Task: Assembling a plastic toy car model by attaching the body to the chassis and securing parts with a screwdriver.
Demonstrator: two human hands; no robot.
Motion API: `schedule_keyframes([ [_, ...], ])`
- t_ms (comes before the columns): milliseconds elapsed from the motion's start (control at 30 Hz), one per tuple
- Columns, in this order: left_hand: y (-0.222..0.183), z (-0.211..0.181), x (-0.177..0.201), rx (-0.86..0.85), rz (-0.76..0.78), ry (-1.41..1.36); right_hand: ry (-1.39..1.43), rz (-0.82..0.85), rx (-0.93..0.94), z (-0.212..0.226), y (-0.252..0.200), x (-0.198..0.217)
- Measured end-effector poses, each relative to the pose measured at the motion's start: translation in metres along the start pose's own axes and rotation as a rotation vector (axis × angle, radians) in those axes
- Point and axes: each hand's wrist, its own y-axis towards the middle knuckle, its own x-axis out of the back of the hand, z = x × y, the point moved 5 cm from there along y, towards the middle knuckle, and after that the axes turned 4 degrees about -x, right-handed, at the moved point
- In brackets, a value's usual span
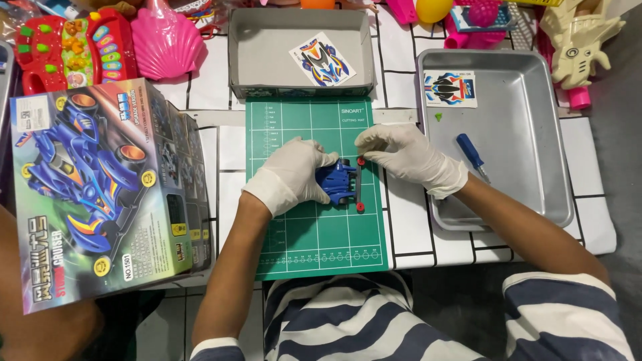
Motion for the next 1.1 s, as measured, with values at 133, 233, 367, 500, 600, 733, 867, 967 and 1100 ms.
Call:
schedule_keyframes([
  [133, 0.001, 0.007, -0.004, -0.023, -0.016, -0.047, 0.024, 0.029, 0.013, -0.003, 0.003, -0.003],
  [233, 0.000, 0.007, -0.002, -0.022, -0.017, -0.061, 0.030, 0.032, 0.018, -0.002, 0.003, -0.003],
  [367, 0.002, 0.010, -0.007, -0.018, -0.026, -0.075, 0.007, 0.026, 0.029, 0.002, 0.002, -0.003],
  [500, -0.001, 0.005, -0.003, -0.013, -0.018, -0.082, 0.024, 0.025, 0.015, 0.001, 0.002, -0.004],
  [600, 0.000, 0.004, -0.004, -0.017, -0.025, -0.081, 0.007, 0.024, 0.013, 0.002, 0.000, -0.005],
  [733, 0.002, 0.003, -0.005, 0.001, -0.009, -0.085, -0.054, 0.007, 0.044, 0.003, -0.001, -0.005],
  [867, 0.001, 0.002, -0.005, 0.004, -0.017, -0.068, -0.097, -0.005, 0.072, 0.003, -0.001, -0.005],
  [967, 0.000, -0.003, -0.001, 0.017, -0.010, -0.076, -0.137, -0.005, 0.095, -0.002, -0.002, -0.009],
  [1100, -0.006, -0.003, 0.005, 0.005, -0.014, -0.075, -0.182, 0.006, 0.124, -0.016, -0.001, -0.012],
])
